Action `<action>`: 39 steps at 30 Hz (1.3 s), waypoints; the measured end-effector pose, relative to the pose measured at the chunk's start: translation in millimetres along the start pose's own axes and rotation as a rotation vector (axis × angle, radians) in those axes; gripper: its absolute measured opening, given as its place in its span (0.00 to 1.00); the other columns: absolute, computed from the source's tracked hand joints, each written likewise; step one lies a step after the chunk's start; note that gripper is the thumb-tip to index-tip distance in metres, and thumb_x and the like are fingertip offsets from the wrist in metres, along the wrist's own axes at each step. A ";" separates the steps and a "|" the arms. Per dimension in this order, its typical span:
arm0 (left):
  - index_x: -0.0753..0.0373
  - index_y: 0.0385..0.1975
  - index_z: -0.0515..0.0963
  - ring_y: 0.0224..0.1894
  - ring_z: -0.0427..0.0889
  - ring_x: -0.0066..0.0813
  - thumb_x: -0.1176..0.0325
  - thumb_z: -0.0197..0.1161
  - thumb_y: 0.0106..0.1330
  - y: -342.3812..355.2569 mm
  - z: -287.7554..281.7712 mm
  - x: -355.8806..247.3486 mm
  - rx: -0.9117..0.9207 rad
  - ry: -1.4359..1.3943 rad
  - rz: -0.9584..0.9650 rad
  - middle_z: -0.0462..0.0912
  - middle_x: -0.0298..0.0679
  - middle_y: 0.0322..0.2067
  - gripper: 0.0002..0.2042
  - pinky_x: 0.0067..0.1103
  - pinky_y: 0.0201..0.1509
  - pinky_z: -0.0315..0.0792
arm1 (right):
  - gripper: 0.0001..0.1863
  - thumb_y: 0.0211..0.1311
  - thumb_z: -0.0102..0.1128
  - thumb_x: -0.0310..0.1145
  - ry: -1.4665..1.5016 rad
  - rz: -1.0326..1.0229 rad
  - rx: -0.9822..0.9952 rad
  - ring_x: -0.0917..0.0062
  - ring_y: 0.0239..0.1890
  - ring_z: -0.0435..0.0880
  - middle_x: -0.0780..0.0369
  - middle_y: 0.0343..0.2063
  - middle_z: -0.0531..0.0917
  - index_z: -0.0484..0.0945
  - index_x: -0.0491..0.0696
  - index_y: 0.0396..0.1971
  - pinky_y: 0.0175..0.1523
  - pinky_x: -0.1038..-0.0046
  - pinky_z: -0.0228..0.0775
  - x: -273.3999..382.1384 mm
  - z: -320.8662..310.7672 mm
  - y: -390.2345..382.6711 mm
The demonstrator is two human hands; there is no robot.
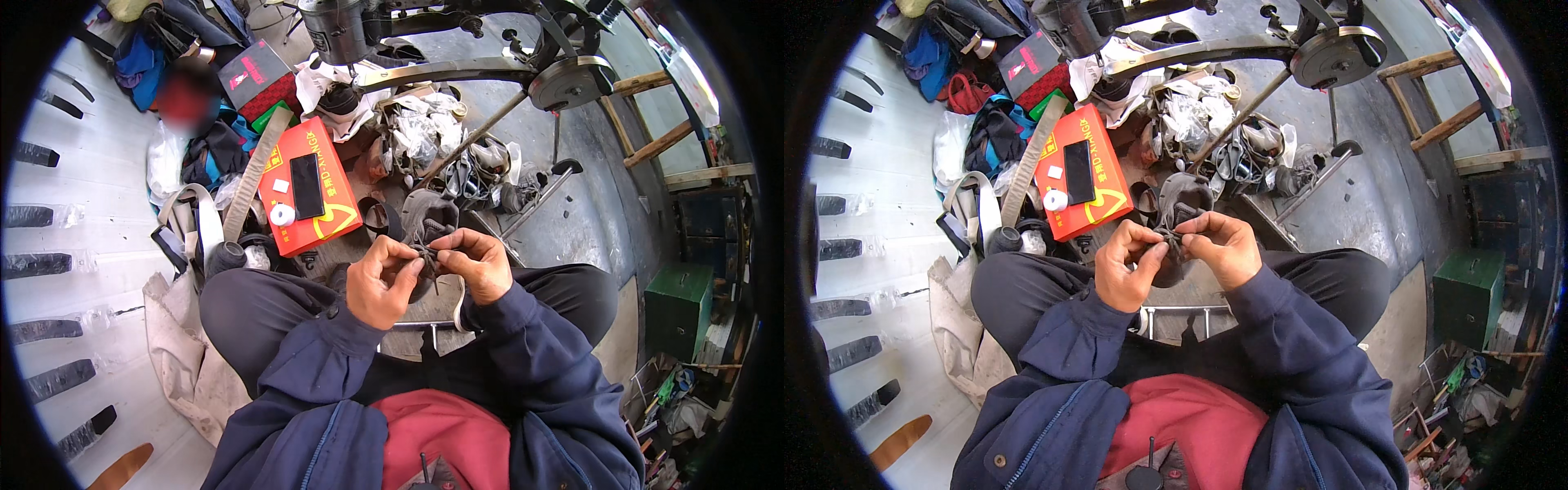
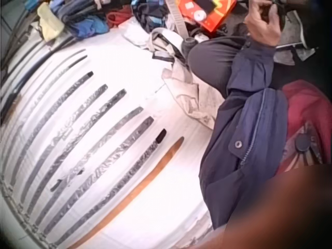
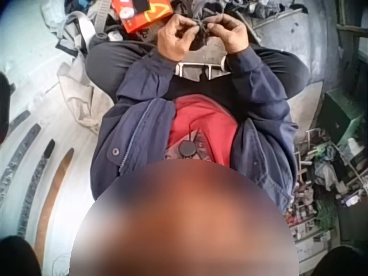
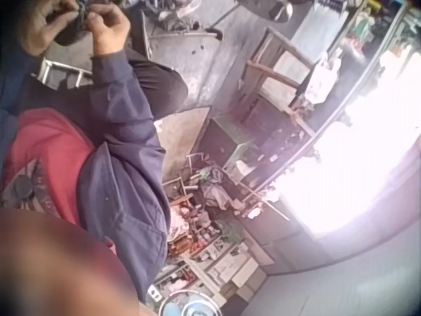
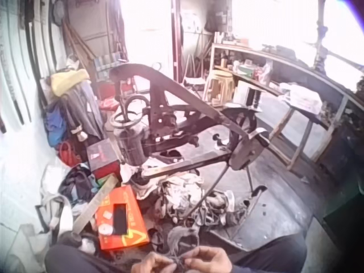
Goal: The person prepares a sewing machine by threading it, then sews a grey shoe using the machine. The person handles the shoe and the machine throughout the task.
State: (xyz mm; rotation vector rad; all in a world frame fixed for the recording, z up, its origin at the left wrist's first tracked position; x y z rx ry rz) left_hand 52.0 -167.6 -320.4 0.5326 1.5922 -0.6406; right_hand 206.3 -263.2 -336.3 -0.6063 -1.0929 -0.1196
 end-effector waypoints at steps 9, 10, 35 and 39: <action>0.60 0.36 0.71 0.26 0.85 0.21 0.63 0.64 0.71 3.3 6.8 25.5 0.040 -0.586 -0.448 0.85 0.36 0.29 0.10 0.14 0.22 0.71 | 0.08 0.61 0.60 0.19 -0.027 -0.005 0.029 0.81 0.37 0.83 0.61 0.36 0.85 0.81 0.38 0.40 0.47 0.76 0.77 -0.5 5.7 -4.1; 0.60 0.37 0.71 0.27 0.85 0.21 0.63 0.64 0.71 2.8 7.6 26.5 0.036 -0.643 -0.474 0.85 0.36 0.30 0.10 0.14 0.22 0.71 | 0.08 0.61 0.60 0.20 -0.028 -0.001 0.023 0.81 0.37 0.83 0.61 0.36 0.85 0.81 0.38 0.40 0.47 0.76 0.77 -1.4 5.6 -3.8; 0.60 0.34 0.74 0.26 0.70 0.10 0.74 0.62 0.68 7.6 0.2 30.6 0.022 -0.505 -0.267 0.77 0.27 0.26 0.04 0.11 0.30 0.63 | 0.09 0.66 0.61 0.25 -0.054 0.079 0.045 0.77 0.32 0.86 0.59 0.31 0.86 0.82 0.35 0.40 0.42 0.75 0.80 -8.0 8.2 6.5; 0.58 0.32 0.72 0.23 0.70 0.14 0.71 0.62 0.68 8.7 0.3 35.0 0.021 -0.537 -0.289 0.76 0.28 0.24 0.05 0.14 0.29 0.63 | 0.10 0.67 0.61 0.27 -0.025 0.116 0.053 0.79 0.33 0.85 0.60 0.32 0.86 0.82 0.36 0.42 0.42 0.76 0.78 -8.6 7.6 6.2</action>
Point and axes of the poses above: each hand's wrist, its own y-axis towards the middle knuckle, its own z-axis out of the palm, x = y × z, the point moved 3 cm from there along y, towards the middle knuckle
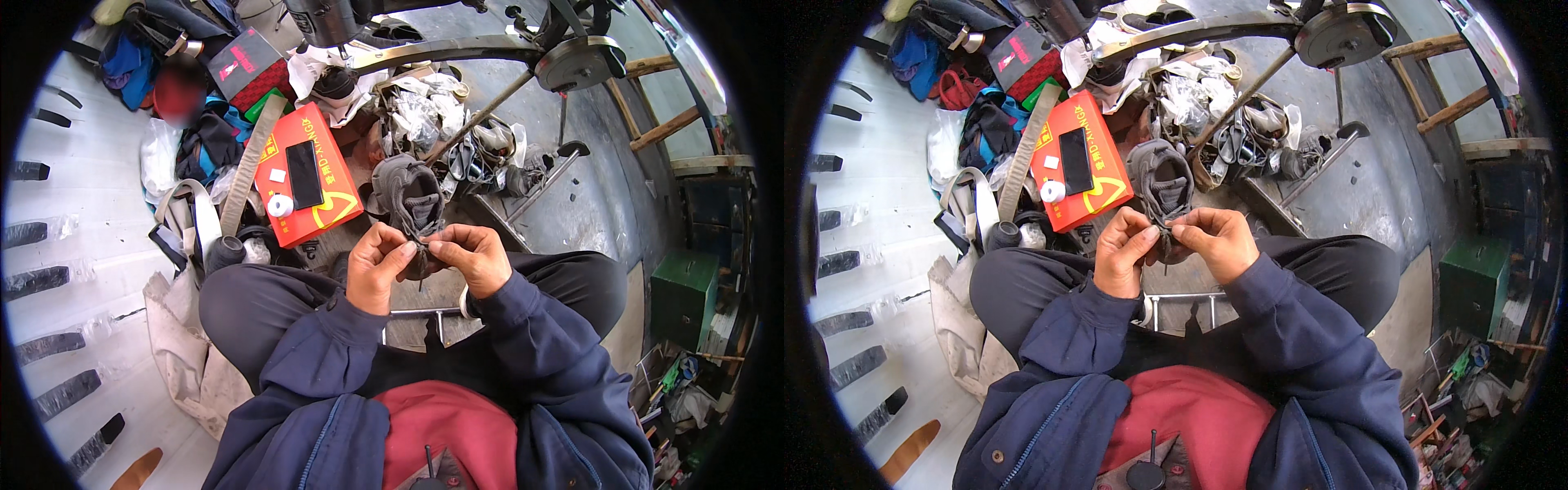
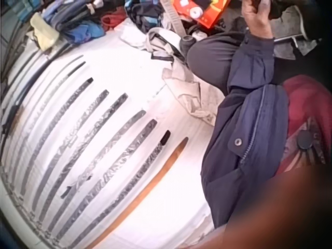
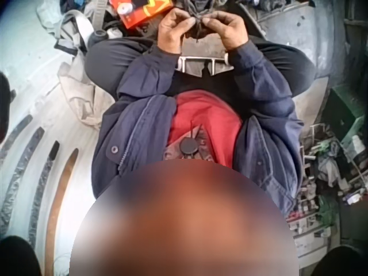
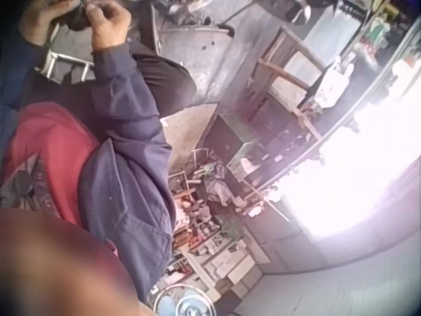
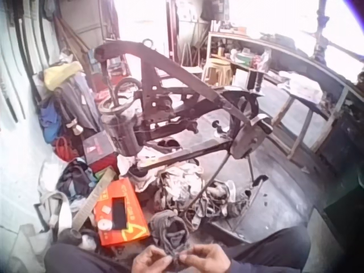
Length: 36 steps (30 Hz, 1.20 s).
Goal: The person prepares a sewing machine by threading it, then sews a grey shoe using the machine. The person handles the shoe and the machine throughout the task.
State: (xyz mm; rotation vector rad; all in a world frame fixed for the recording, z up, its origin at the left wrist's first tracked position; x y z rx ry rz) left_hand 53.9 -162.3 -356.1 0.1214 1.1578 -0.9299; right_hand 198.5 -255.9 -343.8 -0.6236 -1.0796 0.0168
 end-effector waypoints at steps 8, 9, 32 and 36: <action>0.56 0.34 0.72 0.28 0.79 0.20 0.72 0.61 0.68 3.0 -5.1 7.2 -0.050 -0.240 -0.069 0.82 0.34 0.30 0.05 0.17 0.31 0.69 | 0.14 0.71 0.55 0.27 0.015 0.007 0.090 0.72 0.38 0.88 0.56 0.36 0.87 0.80 0.35 0.49 0.46 0.72 0.81 1.0 2.4 -0.5; 0.56 0.34 0.72 0.28 0.79 0.21 0.72 0.61 0.68 3.4 -6.0 7.4 -0.050 -0.247 -0.069 0.82 0.34 0.30 0.05 0.18 0.32 0.70 | 0.14 0.71 0.54 0.27 0.032 0.003 0.099 0.72 0.38 0.88 0.56 0.36 0.87 0.80 0.35 0.49 0.47 0.72 0.81 0.9 2.2 -0.3; 0.61 0.37 0.74 0.32 0.85 0.35 0.76 0.59 0.68 -10.5 -85.3 -113.4 -0.343 -0.202 0.400 0.83 0.40 0.31 0.03 0.34 0.40 0.83 | 0.10 0.67 0.57 0.29 -0.298 -0.028 -0.212 0.84 0.34 0.83 0.65 0.32 0.85 0.83 0.40 0.41 0.38 0.80 0.71 -34.3 -46.9 49.5; 0.59 0.39 0.74 0.35 0.87 0.37 0.75 0.58 0.69 -19.6 -100.0 -132.4 -0.393 -0.114 0.505 0.85 0.42 0.35 0.03 0.36 0.43 0.83 | 0.11 0.63 0.58 0.29 -0.439 -0.002 -0.232 0.82 0.31 0.82 0.63 0.28 0.85 0.83 0.38 0.41 0.38 0.77 0.72 -69.0 -47.2 84.6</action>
Point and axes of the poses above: each hand's wrist, its own y-axis towards the middle knuckle, its own z-axis out of the palm, x = y × z, the point moved 3 cm from there along y, towards the middle knuckle
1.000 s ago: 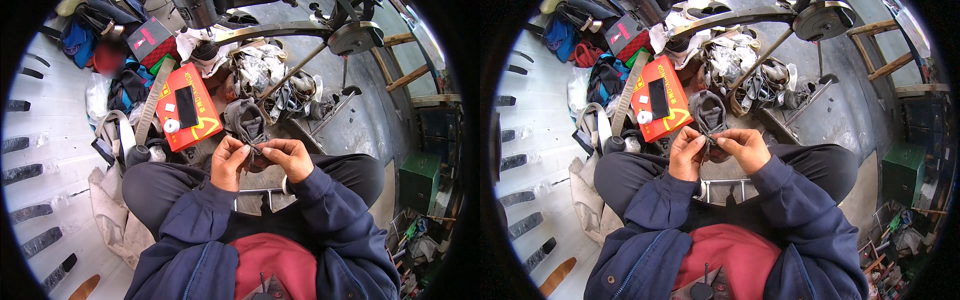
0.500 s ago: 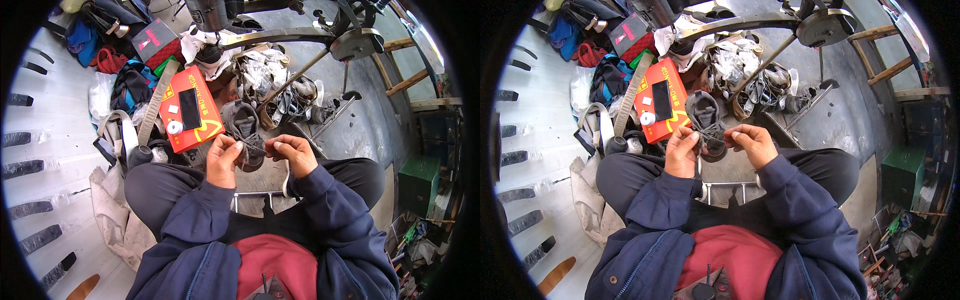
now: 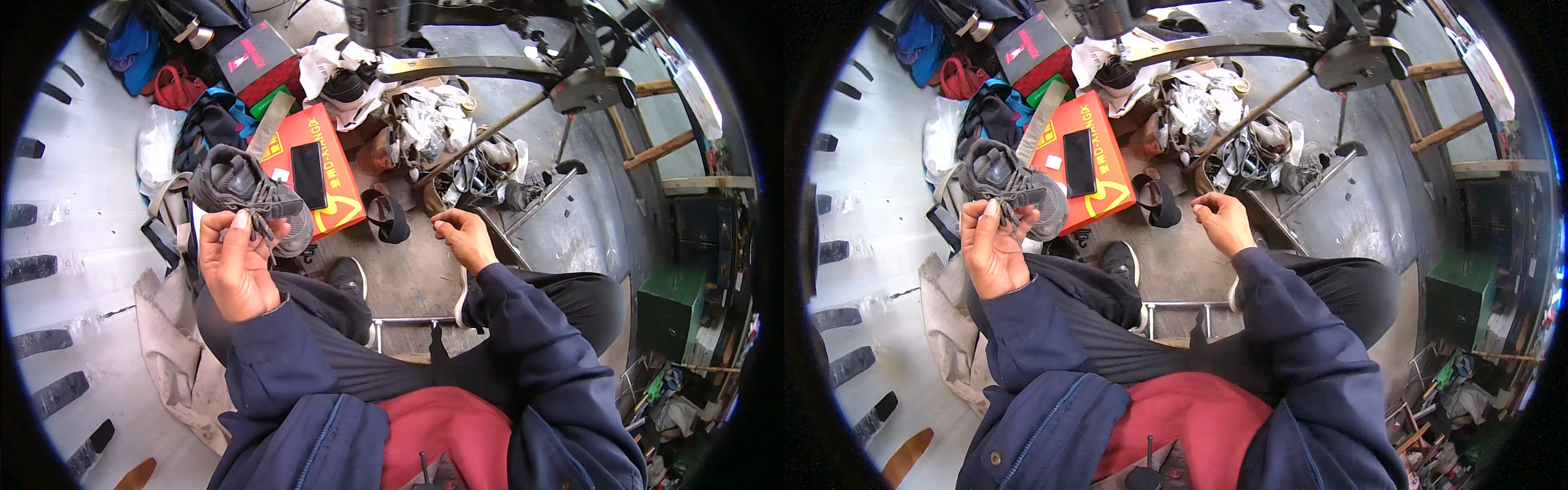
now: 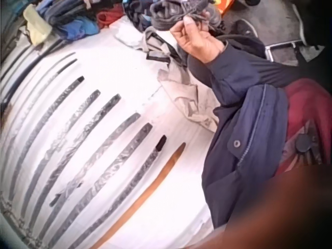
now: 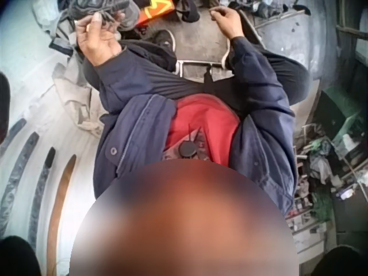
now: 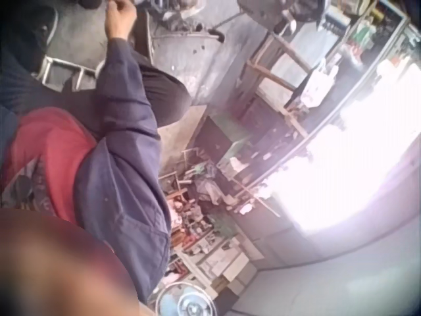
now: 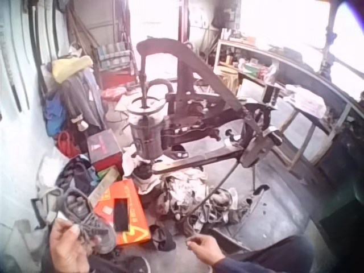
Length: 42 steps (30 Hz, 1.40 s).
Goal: The person prepares a sewing machine by threading it, then sews a grey shoe using the machine. The person handles the shoe and the machine throughout the task.
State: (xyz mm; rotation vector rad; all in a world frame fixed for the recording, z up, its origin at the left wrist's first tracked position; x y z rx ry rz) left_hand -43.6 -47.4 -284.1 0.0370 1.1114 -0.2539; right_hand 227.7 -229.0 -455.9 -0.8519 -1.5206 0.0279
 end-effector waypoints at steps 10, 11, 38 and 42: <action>0.59 0.39 0.72 0.36 0.88 0.36 0.72 0.58 0.69 3.8 -7.5 6.0 -0.049 0.059 -0.093 0.85 0.40 0.33 0.03 0.35 0.42 0.84 | 0.20 0.61 0.63 0.35 -0.526 -0.172 -0.079 0.63 0.45 0.84 0.51 0.45 0.84 0.78 0.42 0.50 0.51 0.67 0.75 -39.8 64.1 63.4; 0.60 0.38 0.72 0.34 0.87 0.33 0.73 0.58 0.69 3.9 -6.8 5.9 -0.075 0.048 -0.101 0.84 0.39 0.32 0.03 0.34 0.41 0.84 | 0.20 0.61 0.64 0.36 -0.592 -0.233 -0.079 0.63 0.47 0.84 0.51 0.46 0.83 0.78 0.41 0.50 0.52 0.68 0.75 -40.3 68.9 67.3; 0.61 0.39 0.71 0.39 0.87 0.37 0.74 0.56 0.69 -4.1 2.5 21.8 0.019 0.050 -0.146 0.85 0.45 0.38 0.03 0.34 0.41 0.85 | 0.16 0.56 0.60 0.27 -0.654 -0.589 0.108 0.56 0.46 0.83 0.55 0.49 0.80 0.81 0.48 0.45 0.51 0.60 0.76 -40.5 95.2 61.2; 0.61 0.38 0.71 0.39 0.87 0.36 0.75 0.55 0.68 0.0 5.7 23.2 -0.005 0.085 -0.170 0.84 0.45 0.38 0.03 0.33 0.41 0.85 | 0.11 0.55 0.61 0.30 -0.937 -0.460 0.227 0.57 0.47 0.83 0.53 0.51 0.81 0.85 0.47 0.38 0.52 0.62 0.76 -61.4 107.5 69.1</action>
Point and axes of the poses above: each hand's wrist, its own y-axis towards the middle knuckle, its own z-axis out of the palm, x = y × z, the point moved 3 cm from there along y, towards the middle knuckle
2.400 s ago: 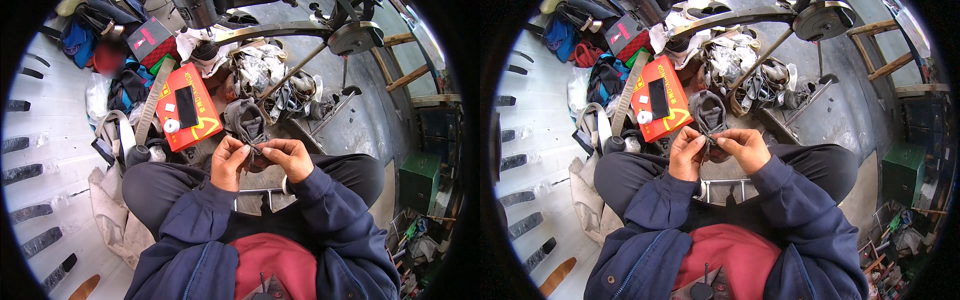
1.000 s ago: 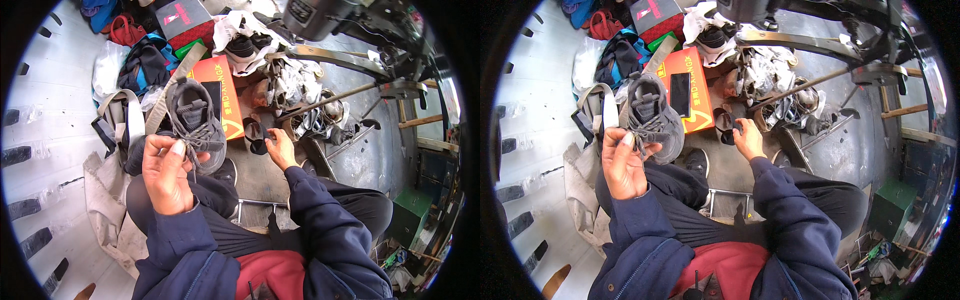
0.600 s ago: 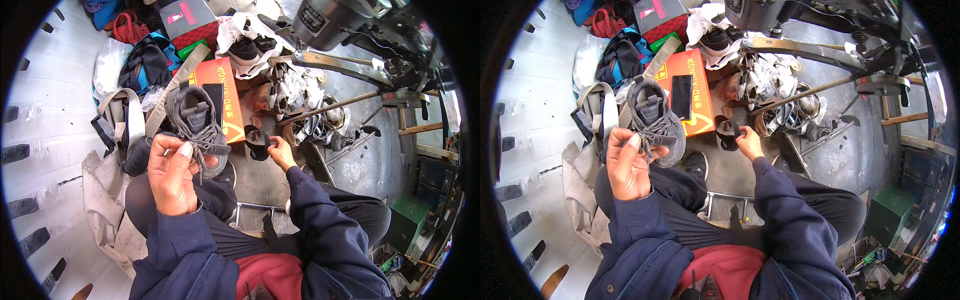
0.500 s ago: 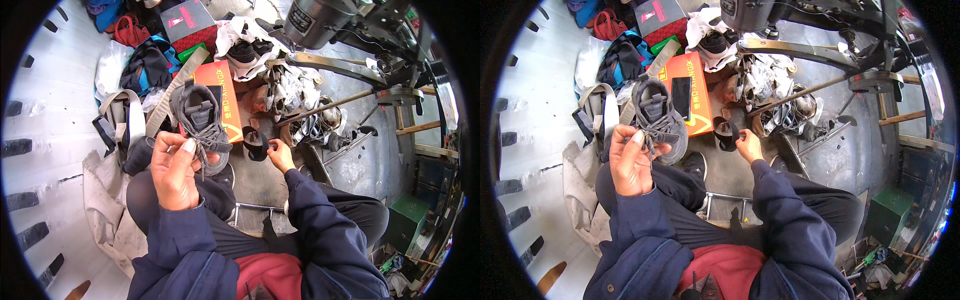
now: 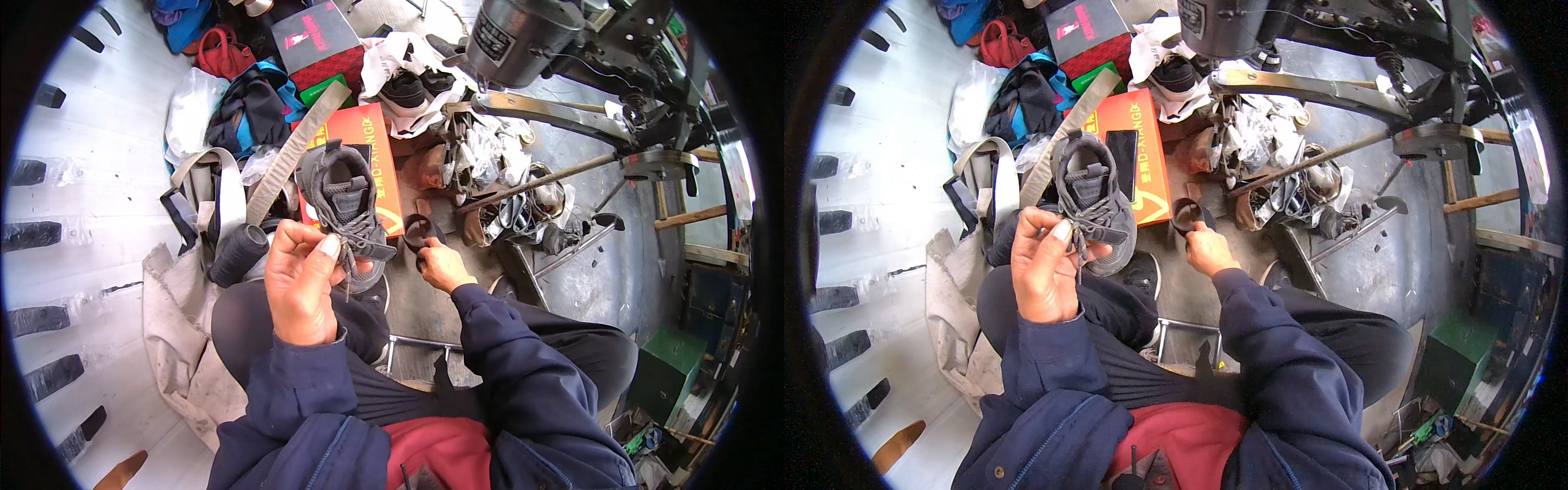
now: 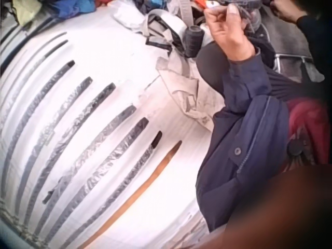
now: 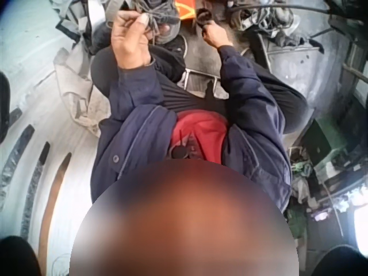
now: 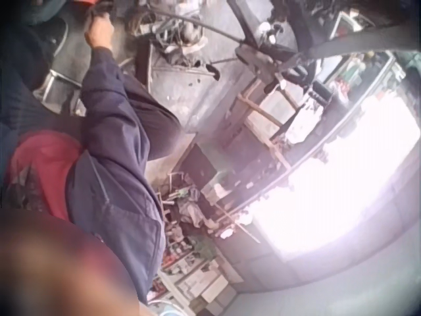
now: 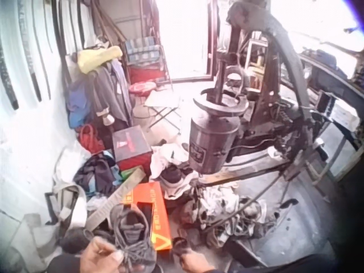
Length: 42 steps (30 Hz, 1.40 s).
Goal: The person prepares a sewing machine by threading it, then sews a grey shoe using the machine. The person handles the shoe and the machine throughout the task.
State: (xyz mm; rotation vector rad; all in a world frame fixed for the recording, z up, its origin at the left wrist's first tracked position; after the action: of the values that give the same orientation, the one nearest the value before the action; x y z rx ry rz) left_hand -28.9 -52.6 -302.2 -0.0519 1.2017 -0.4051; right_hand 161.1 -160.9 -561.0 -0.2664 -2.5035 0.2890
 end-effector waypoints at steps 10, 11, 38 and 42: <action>0.62 0.33 0.70 0.31 0.83 0.25 0.78 0.56 0.68 -3.1 12.3 0.2 -0.025 -0.056 0.001 0.81 0.39 0.33 0.03 0.23 0.36 0.82 | 0.18 0.58 0.53 0.23 1.136 0.527 -0.003 0.86 0.20 0.72 0.64 0.28 0.84 0.86 0.42 0.45 0.25 0.82 0.65 -17.3 -56.2 -11.6; 0.62 0.34 0.71 0.32 0.85 0.28 0.77 0.56 0.68 -3.4 12.2 1.4 -0.014 -0.035 0.002 0.82 0.40 0.33 0.02 0.26 0.37 0.83 | 0.21 0.55 0.49 0.20 1.167 0.515 0.015 0.86 0.21 0.73 0.64 0.30 0.84 0.85 0.41 0.46 0.26 0.81 0.67 -13.0 -70.1 -15.7; 0.58 0.37 0.71 0.31 0.86 0.31 0.75 0.56 0.68 -44.1 53.5 42.0 0.429 0.038 -0.199 0.84 0.39 0.33 0.03 0.35 0.34 0.85 | 0.15 0.74 0.55 0.39 1.616 0.111 -0.206 0.78 0.25 0.84 0.65 0.29 0.82 0.77 0.41 0.48 0.32 0.73 0.81 70.9 -204.7 -166.0; 0.60 0.35 0.70 0.29 0.86 0.31 0.77 0.56 0.68 -56.2 68.9 47.6 0.451 -0.046 -0.247 0.83 0.41 0.31 0.03 0.31 0.32 0.85 | 0.14 0.74 0.56 0.39 1.576 0.142 -0.198 0.74 0.26 0.86 0.59 0.28 0.84 0.76 0.42 0.40 0.32 0.72 0.82 65.2 -187.5 -167.0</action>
State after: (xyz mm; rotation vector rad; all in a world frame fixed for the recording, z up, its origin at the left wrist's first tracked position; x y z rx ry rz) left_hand 32.6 -132.5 -305.3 0.1799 1.0381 -0.8791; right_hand 198.0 -276.7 -331.8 -0.4904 -0.9449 -0.1247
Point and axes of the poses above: each hand's wrist, its own y-axis towards the middle knuckle, its own z-axis out of the palm, x = y × z, the point moved 3 cm from there along y, towards the middle knuckle
